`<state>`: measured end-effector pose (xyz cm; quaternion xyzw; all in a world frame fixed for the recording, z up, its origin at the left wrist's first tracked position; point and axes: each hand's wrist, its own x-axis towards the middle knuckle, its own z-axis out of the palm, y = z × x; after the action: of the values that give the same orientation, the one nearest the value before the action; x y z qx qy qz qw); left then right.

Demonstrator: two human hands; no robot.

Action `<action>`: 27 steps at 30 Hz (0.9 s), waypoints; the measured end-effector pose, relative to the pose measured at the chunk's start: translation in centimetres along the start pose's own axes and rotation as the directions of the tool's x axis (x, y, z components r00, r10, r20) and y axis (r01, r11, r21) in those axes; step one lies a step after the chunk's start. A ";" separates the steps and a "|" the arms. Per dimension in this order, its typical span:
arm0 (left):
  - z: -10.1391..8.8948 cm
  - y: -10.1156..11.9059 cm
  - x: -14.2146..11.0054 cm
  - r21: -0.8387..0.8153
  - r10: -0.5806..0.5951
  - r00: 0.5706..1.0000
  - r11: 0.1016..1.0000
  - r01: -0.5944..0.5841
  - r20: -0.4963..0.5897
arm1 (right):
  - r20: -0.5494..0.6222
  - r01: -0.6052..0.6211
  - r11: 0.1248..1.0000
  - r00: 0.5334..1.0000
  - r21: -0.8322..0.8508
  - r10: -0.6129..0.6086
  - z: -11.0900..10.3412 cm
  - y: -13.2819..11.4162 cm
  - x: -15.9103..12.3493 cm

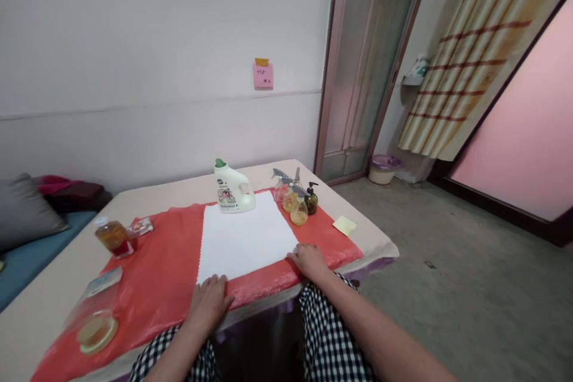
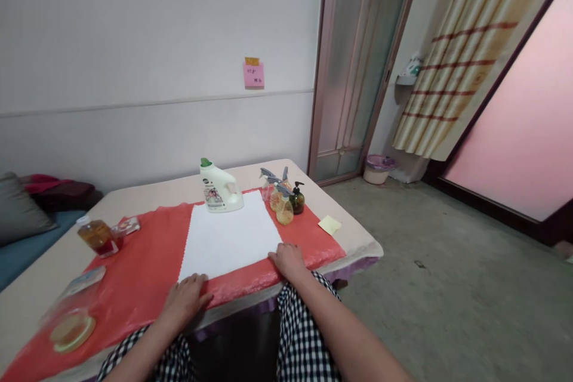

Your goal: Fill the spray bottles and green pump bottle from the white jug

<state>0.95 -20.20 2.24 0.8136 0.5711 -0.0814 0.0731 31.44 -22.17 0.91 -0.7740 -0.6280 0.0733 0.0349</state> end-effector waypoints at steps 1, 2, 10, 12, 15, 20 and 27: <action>-0.3 0.3 0.2 -0.019 0.024 1.000 1.000 -0.024 -0.008 | -0.012 0.005 1.000 1.000 0.011 -0.005 0.0 0.0 0.0; -0.6 0.6 0.5 -0.039 0.043 0.999 0.998 -0.044 -0.015 | -0.024 0.011 1.000 1.000 0.021 -0.010 0.0 -0.1 -0.1; -3.0 3.4 3.1 -0.175 0.092 0.995 0.980 -0.098 -0.040 | -0.097 0.057 0.994 0.994 0.095 -0.048 -0.7 -0.6 0.0; -4.2 4.3 4.4 -0.202 0.125 0.990 0.970 -0.135 -0.061 | -0.119 0.053 0.990 0.992 0.127 -0.038 -0.8 -0.8 0.4; -5.6 5.4 6.8 -0.237 0.150 0.984 0.956 -0.170 -0.100 | -0.158 0.038 0.982 0.987 0.183 -0.009 -0.4 -0.9 1.3; -4.9 6.0 9.4 -0.297 0.139 0.984 0.940 -0.165 -0.107 | -0.221 -0.013 0.960 0.972 0.280 0.077 0.5 -1.0 2.1; -4.5 7.4 10.0 -0.332 0.261 0.964 0.906 -0.262 -0.049 | -0.276 -0.036 0.899 0.946 0.437 0.172 0.9 -0.8 2.5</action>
<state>11.50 -12.54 4.66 0.8584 0.4624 0.0289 0.2201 31.04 -19.64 -0.04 -0.7823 -0.5406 0.0888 0.2962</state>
